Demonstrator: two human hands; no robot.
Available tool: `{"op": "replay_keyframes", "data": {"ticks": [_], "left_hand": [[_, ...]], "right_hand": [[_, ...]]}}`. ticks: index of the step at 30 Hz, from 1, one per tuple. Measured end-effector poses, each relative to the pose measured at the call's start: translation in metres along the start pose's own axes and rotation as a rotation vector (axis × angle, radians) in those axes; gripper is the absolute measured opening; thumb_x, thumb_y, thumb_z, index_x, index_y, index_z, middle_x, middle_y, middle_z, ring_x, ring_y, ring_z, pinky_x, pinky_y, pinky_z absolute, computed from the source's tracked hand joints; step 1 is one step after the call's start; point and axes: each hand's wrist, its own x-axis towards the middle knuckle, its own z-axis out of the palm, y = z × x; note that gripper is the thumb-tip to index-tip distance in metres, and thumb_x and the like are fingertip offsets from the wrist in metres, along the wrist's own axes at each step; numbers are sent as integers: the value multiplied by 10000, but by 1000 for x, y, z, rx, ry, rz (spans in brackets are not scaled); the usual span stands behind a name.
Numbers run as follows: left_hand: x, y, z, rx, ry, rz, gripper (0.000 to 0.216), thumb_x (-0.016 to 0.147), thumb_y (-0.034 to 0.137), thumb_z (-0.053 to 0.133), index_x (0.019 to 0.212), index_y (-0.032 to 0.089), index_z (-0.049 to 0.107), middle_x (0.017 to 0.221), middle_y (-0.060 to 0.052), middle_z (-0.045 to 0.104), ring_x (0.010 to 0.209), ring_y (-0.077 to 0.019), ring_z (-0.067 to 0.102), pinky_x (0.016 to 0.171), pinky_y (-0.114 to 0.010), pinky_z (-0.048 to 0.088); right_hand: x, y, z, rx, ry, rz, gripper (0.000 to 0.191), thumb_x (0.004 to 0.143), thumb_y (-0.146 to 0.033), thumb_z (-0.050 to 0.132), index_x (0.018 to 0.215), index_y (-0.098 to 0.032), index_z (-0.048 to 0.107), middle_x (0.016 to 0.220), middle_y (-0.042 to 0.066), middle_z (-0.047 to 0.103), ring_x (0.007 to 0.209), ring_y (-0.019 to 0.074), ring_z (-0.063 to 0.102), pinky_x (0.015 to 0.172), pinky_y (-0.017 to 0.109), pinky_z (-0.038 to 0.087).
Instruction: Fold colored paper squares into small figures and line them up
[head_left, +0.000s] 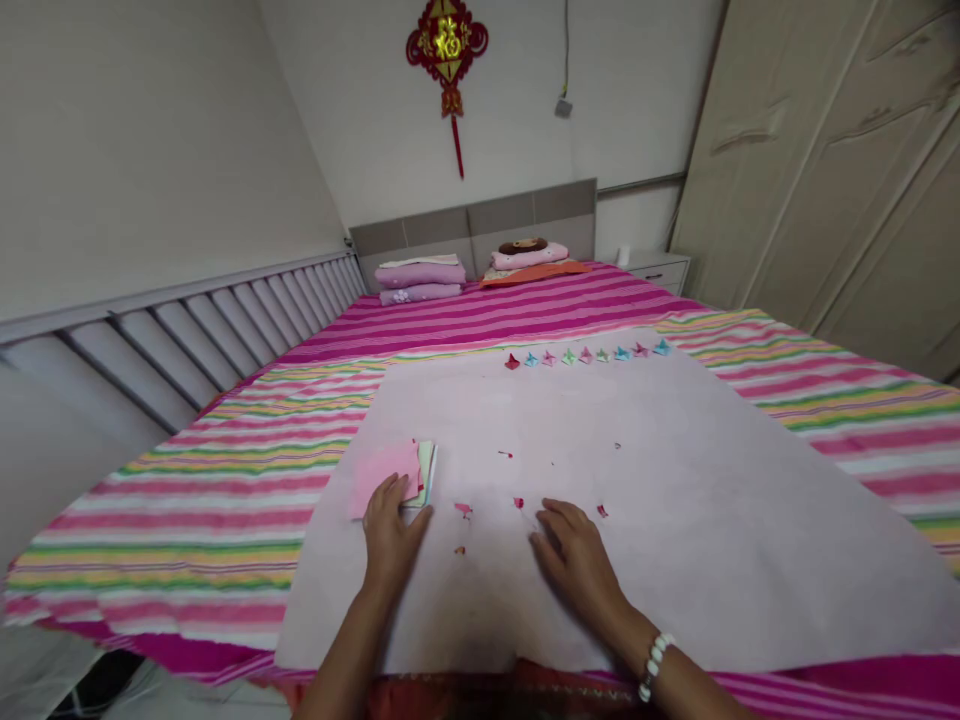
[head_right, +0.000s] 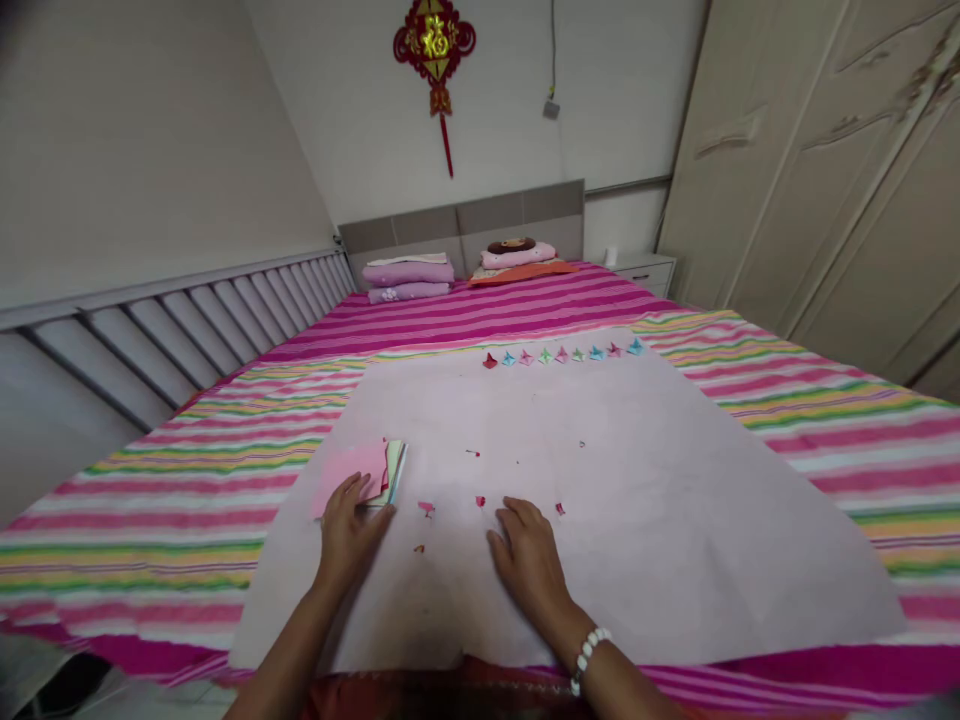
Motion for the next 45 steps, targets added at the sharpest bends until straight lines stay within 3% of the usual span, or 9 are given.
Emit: {"op": "replay_keyframes", "data": {"ticks": [8,13,17,24,29,34,40,45], "left_hand": [[20,-29,-1,122,-117,9,626,696,368,701,1251,149,511,1340,-193,515,1290,-392,404,1020,-580,359],[25,-38,4,107,-156,14,639,708,400,691,1260,140,503,1344,-191,519,1303,-382,396,1031,-563,365],[28,-44,8,96,-176,11,661,693,375,702,1259,101,498,1342,-216,512,1309,-385,387,1048,-553,352],[28,-54,14,39,-196,-11,644,696,300,690,1280,140,470,1332,-174,526,1251,-337,474,1029,-512,407],[23,-57,17,14,-160,-44,667,691,287,693,1297,153,450,1374,-169,474,1291,-346,417,1058,-532,366],[18,-58,18,-1,-128,-58,690,715,318,678,1329,155,410,1384,-172,454,1286,-344,422,1058,-536,365],[10,-62,21,6,-111,-45,568,767,185,566,1312,115,422,1339,-183,501,1256,-320,460,1060,-520,371],[4,-63,27,22,-88,-39,540,782,152,524,1314,151,426,1350,-151,503,1277,-313,438,1065,-520,367]], "right_hand": [[21,-26,13,123,-94,-47,206,819,-172,546,985,-169,667,1108,138,648,1050,272,564,911,450,453],[43,-41,36,294,-170,-92,226,809,-133,554,1001,-161,668,1103,134,653,1046,256,554,928,430,424],[61,-53,58,377,-224,-112,191,824,-120,541,930,-184,687,966,79,690,940,213,583,870,359,447],[90,-66,99,472,-271,28,193,796,-88,552,850,-185,710,844,48,715,797,180,636,755,294,486],[105,-71,121,517,-322,123,214,788,-84,540,818,-192,722,775,25,729,710,169,655,648,251,494],[110,-73,131,525,-356,170,228,793,-89,535,793,-212,727,824,25,743,785,180,662,713,269,490],[110,-69,138,530,-374,228,213,800,-120,533,802,-203,730,824,36,746,765,188,670,692,276,494],[107,-66,140,547,-357,243,223,805,-143,523,856,-202,732,857,37,744,785,183,671,715,276,502]]}}
